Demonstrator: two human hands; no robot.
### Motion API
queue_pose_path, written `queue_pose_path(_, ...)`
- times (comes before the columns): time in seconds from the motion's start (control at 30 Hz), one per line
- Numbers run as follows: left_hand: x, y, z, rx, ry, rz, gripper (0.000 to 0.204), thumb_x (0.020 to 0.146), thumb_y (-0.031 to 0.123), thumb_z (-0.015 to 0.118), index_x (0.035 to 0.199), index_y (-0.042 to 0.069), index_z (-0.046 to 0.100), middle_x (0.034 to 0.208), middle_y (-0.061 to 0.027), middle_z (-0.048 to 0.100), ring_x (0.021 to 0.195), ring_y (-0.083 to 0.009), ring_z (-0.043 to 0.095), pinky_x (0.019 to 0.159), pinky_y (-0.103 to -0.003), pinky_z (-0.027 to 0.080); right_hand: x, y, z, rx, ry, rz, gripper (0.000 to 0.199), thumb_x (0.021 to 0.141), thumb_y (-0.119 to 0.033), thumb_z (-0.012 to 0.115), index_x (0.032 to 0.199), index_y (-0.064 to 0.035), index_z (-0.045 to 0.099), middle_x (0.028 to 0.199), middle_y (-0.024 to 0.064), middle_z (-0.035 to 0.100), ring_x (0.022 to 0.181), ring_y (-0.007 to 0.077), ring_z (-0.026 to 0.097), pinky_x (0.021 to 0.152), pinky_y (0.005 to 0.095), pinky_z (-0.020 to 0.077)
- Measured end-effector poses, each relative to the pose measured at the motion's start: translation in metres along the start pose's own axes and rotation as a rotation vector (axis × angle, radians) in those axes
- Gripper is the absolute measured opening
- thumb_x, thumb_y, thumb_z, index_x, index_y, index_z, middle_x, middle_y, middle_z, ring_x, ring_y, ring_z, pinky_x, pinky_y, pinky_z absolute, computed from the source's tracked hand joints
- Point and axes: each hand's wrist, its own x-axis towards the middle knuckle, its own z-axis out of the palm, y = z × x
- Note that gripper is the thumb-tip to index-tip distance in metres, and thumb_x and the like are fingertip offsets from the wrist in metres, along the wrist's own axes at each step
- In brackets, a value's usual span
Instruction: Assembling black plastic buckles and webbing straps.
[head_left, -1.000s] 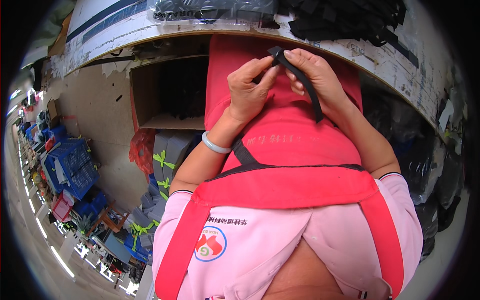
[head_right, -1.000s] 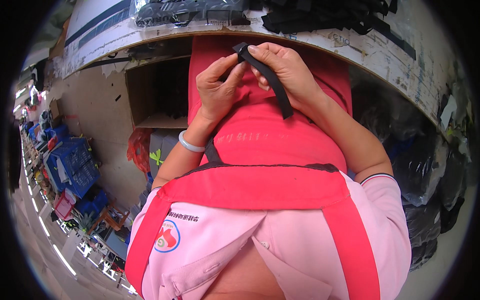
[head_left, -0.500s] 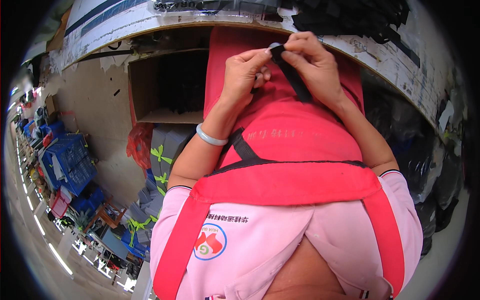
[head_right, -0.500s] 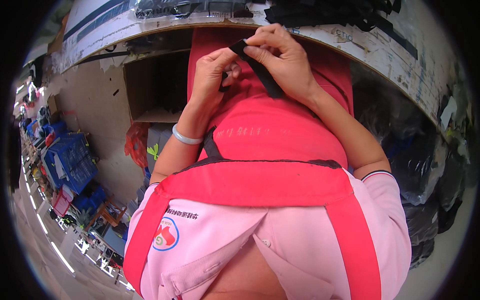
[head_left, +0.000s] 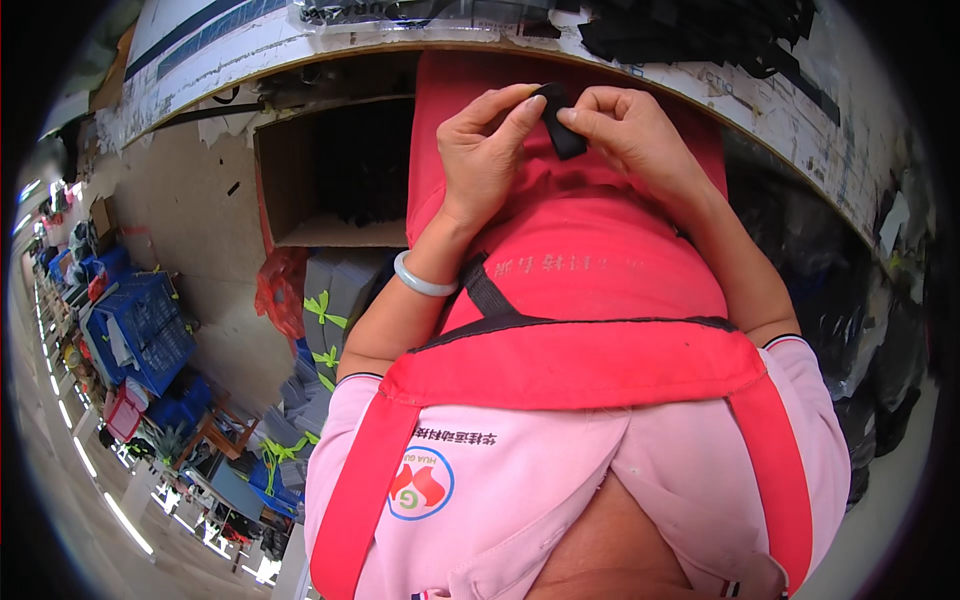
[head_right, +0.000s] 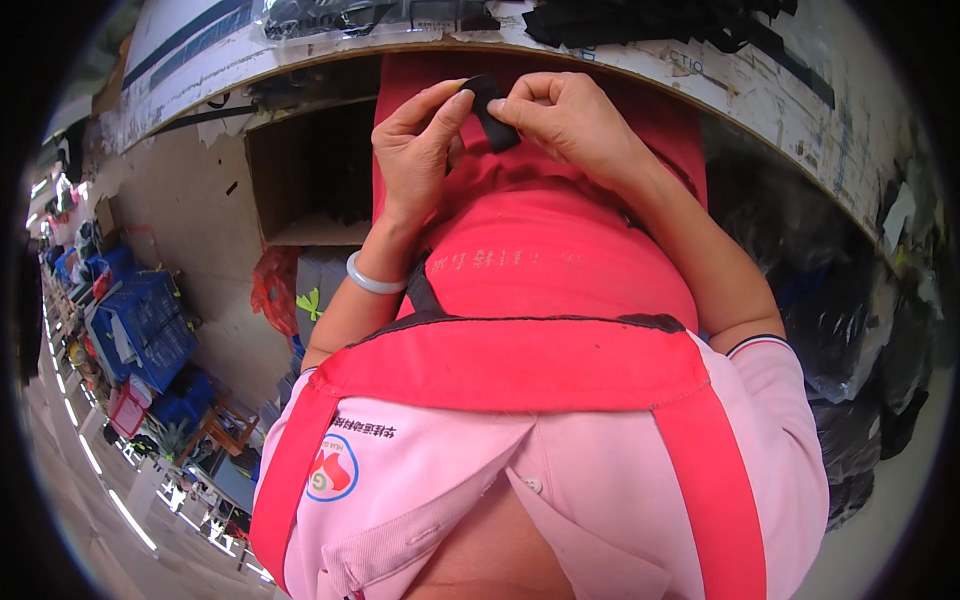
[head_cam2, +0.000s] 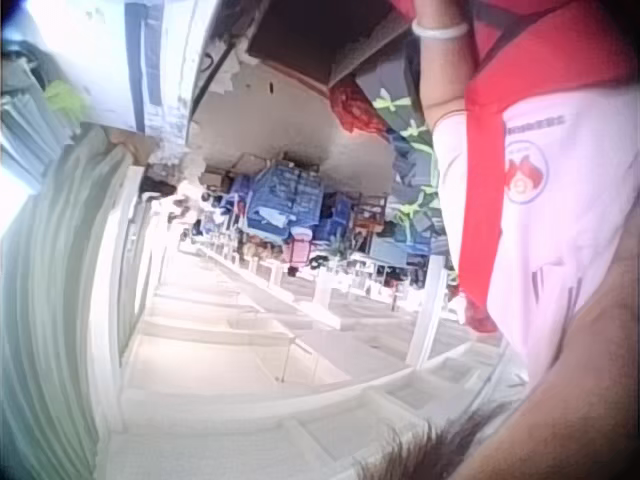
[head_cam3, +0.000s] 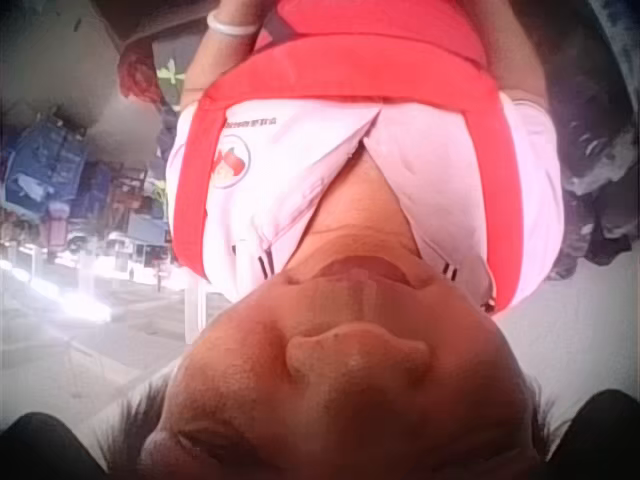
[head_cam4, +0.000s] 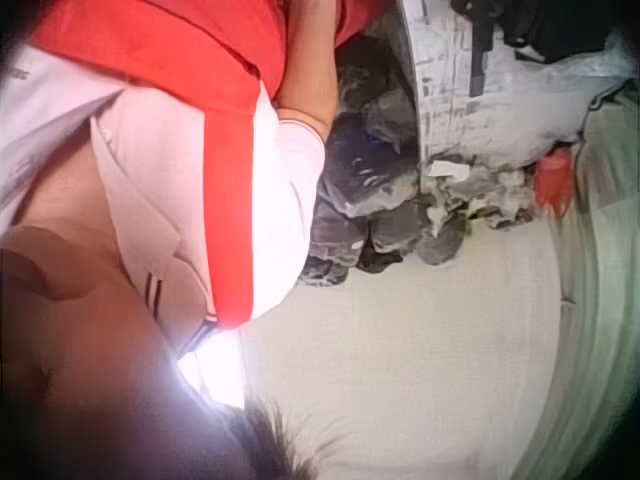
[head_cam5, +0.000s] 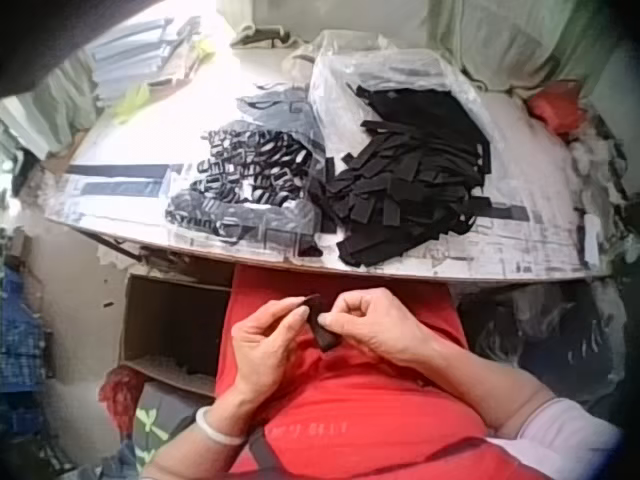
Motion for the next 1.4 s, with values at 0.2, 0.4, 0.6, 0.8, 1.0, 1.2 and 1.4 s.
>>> queue_pose_path(0.2,-0.001,0.004,0.0,-0.112,0.017,-0.118,0.015,0.087,0.006,0.068,0.101,0.0,0.069,0.071,0.0012,0.062,0.049,-0.0012,0.048,0.041,-0.017,0.034,-0.001,0.003,0.002,-0.003,-0.021,0.005,0.022,0.089,-0.023,0.066,0.073,-0.0077,0.06,0.054,-0.007,0.045,0.044,-0.0001,0.035,0.04,0.0187,0.0237)
queue_pose_path(0.4,-0.001,0.0,0.0,-0.156,-0.001,-0.083,0.014,0.087,0.005,0.069,0.101,0.0,0.068,0.067,0.0017,0.061,0.046,-0.0016,0.047,0.04,-0.017,0.033,0.004,0.015,0.008,0.141,0.053,-0.138,0.021,0.092,-0.023,0.065,0.079,-0.0066,0.061,0.055,-0.0054,0.048,0.044,0.0008,0.041,0.041,0.0173,0.0286)
queue_pose_path(0.6,-0.003,-0.005,-0.004,-0.123,-0.021,-0.018,0.017,0.084,-0.003,0.068,0.101,-0.001,0.068,0.098,-0.0027,0.06,0.053,-0.0031,0.049,0.044,-0.017,0.036,0.012,0.025,0.013,0.198,0.141,-0.262,0.018,0.095,-0.022,0.061,0.09,-0.0045,0.062,0.066,-0.0029,0.055,0.054,0.0024,0.05,0.045,0.0163,0.0395)
queue_pose_path(0.8,-0.008,-0.008,-0.01,0.254,-0.143,0.373,0.024,0.078,-0.01,0.068,0.097,0.004,0.07,0.095,-0.0044,0.057,0.079,-0.0108,0.058,0.064,-0.021,0.048,0.012,0.011,-0.014,0.156,-0.179,0.021,0.024,0.092,-0.027,0.065,0.097,-0.0033,0.064,0.072,-0.0013,0.059,0.058,0.004,0.054,0.048,0.0177,0.0448)
queue_pose_path(1.0,-0.013,0.001,-0.009,0.173,-0.202,0.274,0.025,0.077,-0.01,0.068,0.097,0.003,0.07,0.097,-0.0056,0.06,0.082,-0.0126,0.06,0.066,-0.022,0.048,0.018,0.019,-0.014,-0.017,0.019,-0.331,0.02,0.09,-0.022,0.067,0.095,-0.0024,0.064,0.081,0.0004,0.063,0.071,0.0052,0.058,0.066,0.0185,0.0482)
queue_pose_path(1.2,-0.016,0.012,-0.01,0.142,-0.268,0.19,0.02,0.078,-0.01,0.066,0.095,-0.001,0.068,0.093,-0.0083,0.064,0.086,-0.0149,0.062,0.073,-0.024,0.049,0.021,0.026,-0.011,0.154,-0.024,-0.295,0.016,0.087,-0.013,0.07,0.097,-0.0039,0.061,0.089,0.0005,0.062,0.081,0.0066,0.058,0.074,0.0217,0.049)
queue_pose_path(1.4,-0.027,0.047,-0.057,0.265,-0.315,-0.044,0.013,0.082,-0.008,0.062,0.092,-0.003,0.067,0.091,-0.0081,0.064,0.084,-0.0144,0.061,0.076,-0.024,0.048,0.014,0.029,-0.003,-0.071,-0.001,-0.285,0.02,0.087,-0.015,0.069,0.1,-0.0025,0.06,0.09,0.002,0.062,0.083,0.0083,0.06,0.077,0.0244,0.0488)
